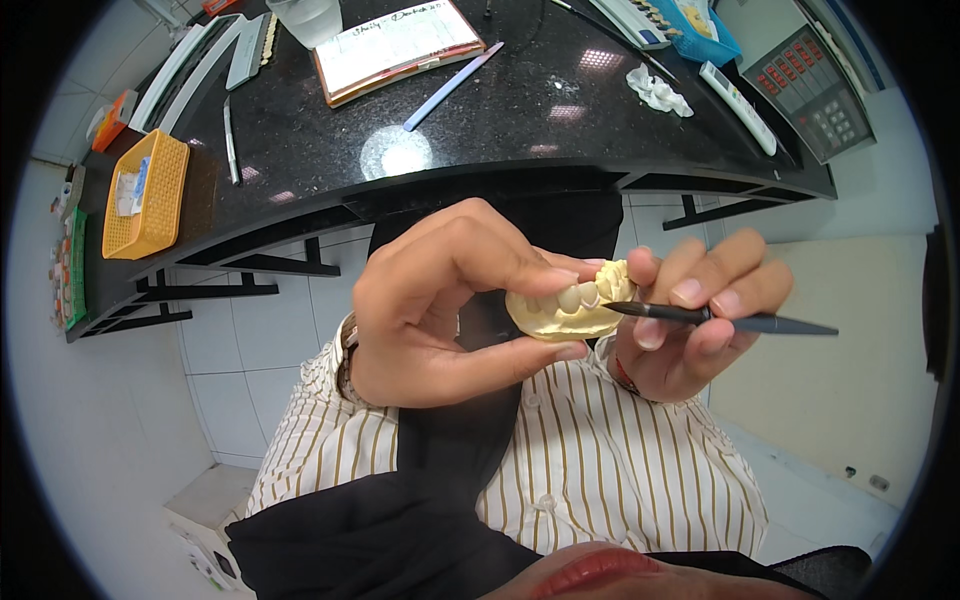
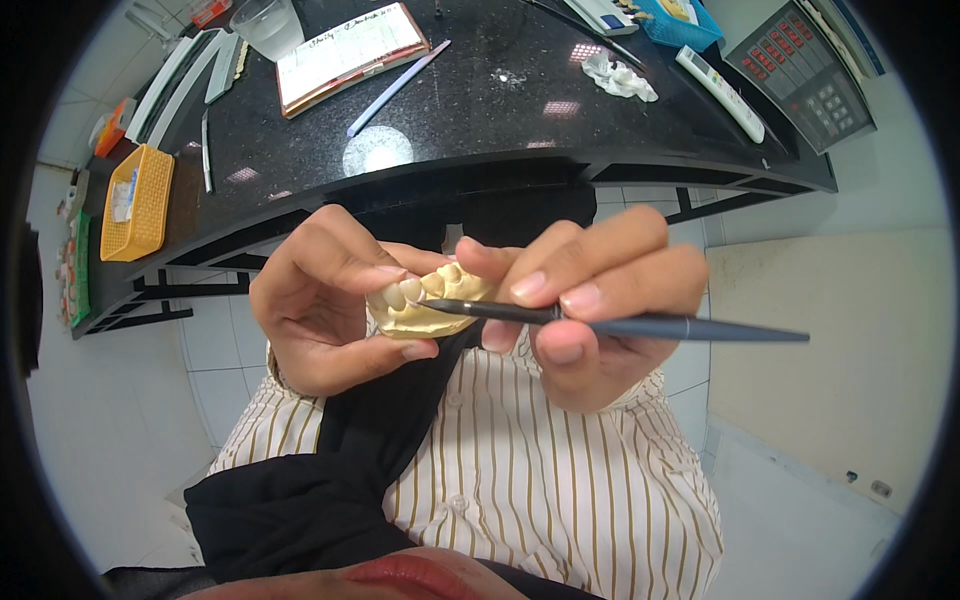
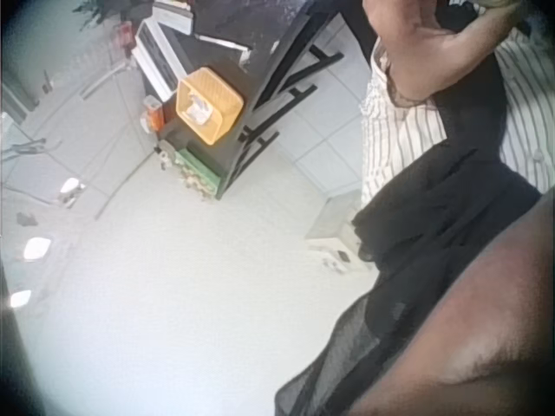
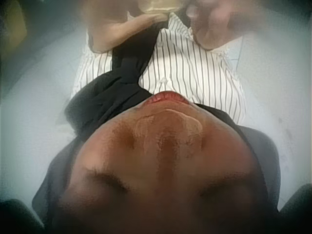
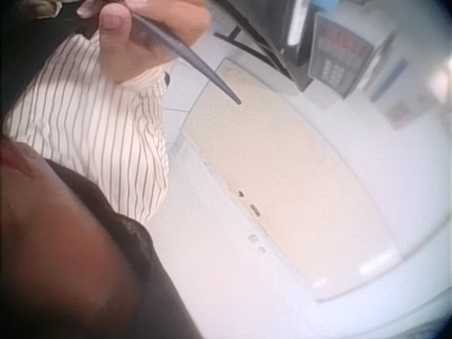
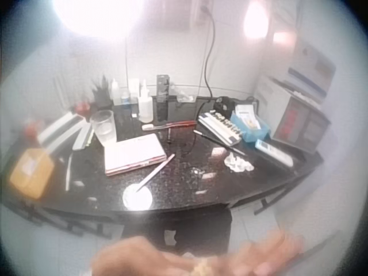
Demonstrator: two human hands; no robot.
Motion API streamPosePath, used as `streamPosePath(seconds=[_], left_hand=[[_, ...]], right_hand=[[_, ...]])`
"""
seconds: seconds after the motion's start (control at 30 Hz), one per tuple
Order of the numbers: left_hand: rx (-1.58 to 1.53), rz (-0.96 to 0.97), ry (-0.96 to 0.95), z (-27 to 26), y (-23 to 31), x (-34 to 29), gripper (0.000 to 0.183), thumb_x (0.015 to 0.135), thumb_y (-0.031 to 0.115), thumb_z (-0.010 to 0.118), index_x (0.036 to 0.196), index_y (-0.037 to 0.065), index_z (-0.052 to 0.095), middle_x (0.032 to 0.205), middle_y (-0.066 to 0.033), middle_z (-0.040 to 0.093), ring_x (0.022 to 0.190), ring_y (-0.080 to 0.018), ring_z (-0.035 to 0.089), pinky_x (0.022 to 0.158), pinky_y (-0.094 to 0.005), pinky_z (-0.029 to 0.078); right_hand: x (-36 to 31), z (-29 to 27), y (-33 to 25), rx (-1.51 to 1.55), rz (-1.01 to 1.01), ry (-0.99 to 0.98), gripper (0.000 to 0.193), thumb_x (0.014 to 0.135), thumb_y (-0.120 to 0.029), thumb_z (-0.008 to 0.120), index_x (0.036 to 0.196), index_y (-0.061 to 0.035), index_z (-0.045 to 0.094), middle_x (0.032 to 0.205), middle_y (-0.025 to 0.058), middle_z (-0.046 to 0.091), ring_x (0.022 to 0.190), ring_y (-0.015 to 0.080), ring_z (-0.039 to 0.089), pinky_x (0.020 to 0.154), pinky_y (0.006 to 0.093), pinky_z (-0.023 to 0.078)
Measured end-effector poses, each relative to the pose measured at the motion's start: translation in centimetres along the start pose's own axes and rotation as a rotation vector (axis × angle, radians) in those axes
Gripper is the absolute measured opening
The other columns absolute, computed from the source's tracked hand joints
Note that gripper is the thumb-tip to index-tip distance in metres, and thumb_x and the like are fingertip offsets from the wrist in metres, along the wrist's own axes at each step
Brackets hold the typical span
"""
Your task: The person uses a fine brush to apply and shape material on a dental mold held in their left hand. They repeatedly dip the brush into a container and wipe it on a tissue while working on the mold's surface.
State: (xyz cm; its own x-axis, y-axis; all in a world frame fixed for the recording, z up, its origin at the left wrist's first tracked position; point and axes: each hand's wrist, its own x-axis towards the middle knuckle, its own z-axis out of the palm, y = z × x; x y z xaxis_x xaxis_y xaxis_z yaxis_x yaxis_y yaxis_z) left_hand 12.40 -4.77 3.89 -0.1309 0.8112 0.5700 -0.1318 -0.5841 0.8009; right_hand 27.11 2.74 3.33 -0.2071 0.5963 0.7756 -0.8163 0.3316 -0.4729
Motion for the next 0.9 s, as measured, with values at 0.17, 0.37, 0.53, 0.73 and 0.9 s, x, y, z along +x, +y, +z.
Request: streamPosePath(seconds=[0.17,0.37,0.53,0.73,0.9], left_hand=[[0.013,-0.016,-0.022,-0.19,-0.09,0.14,0.034,0.063,-0.003,0.078,0.092,-0.005,0.06,0.082,-0.0106,0.057,0.078,-0.0164,0.061,0.08,-0.0328,0.055],[-0.005,-0.01,-0.029,-0.31,-0.25,-0.02,0.035,0.063,-0.004,0.078,0.093,-0.006,0.06,0.084,-0.0106,0.056,0.08,-0.0164,0.061,0.081,-0.0315,0.054],[-0.018,-0.021,-0.026,-0.28,-0.14,0.01,0.035,0.063,-0.004,0.077,0.093,-0.006,0.06,0.085,-0.0109,0.056,0.081,-0.0169,0.062,0.082,-0.032,0.055],[-0.015,0.007,-0.042,-0.37,-0.32,0.04,0.035,0.063,-0.004,0.077,0.094,-0.006,0.06,0.085,-0.0112,0.057,0.083,-0.0178,0.062,0.082,-0.0318,0.054],[0.029,-0.02,-0.04,-0.55,-0.12,-0.12,0.036,0.063,-0.004,0.078,0.094,-0.006,0.06,0.086,-0.0114,0.057,0.085,-0.0186,0.062,0.079,-0.0287,0.054]], right_hand=[[0.22,-0.17,-0.12,0.011,0.076,0.006,0.016,0.086,-0.005,0.057,0.093,-0.0002,0.044,0.086,0.0129,0.05,0.06,0.0155,0.061,0.085,0.0423,0.053],[0.26,-0.34,0.0,-0.011,0.067,-0.042,0.015,0.086,-0.004,0.057,0.092,0.0,0.044,0.087,0.0133,0.051,0.062,0.0157,0.062,0.085,0.042,0.053],[0.29,-0.29,0.05,0.001,0.071,-0.026,0.014,0.086,-0.004,0.057,0.092,-0.0001,0.045,0.086,0.0137,0.051,0.061,0.0152,0.062,0.085,0.0419,0.053],[0.35,-0.18,0.02,0.019,0.092,0.008,0.015,0.085,-0.005,0.058,0.092,-0.0001,0.045,0.085,0.0136,0.051,0.061,0.0151,0.062,0.084,0.0416,0.053],[0.28,-0.3,0.13,-0.012,0.096,-0.004,0.015,0.085,-0.005,0.058,0.092,-0.0002,0.045,0.085,0.0136,0.052,0.061,0.0154,0.062,0.083,0.0412,0.054]])
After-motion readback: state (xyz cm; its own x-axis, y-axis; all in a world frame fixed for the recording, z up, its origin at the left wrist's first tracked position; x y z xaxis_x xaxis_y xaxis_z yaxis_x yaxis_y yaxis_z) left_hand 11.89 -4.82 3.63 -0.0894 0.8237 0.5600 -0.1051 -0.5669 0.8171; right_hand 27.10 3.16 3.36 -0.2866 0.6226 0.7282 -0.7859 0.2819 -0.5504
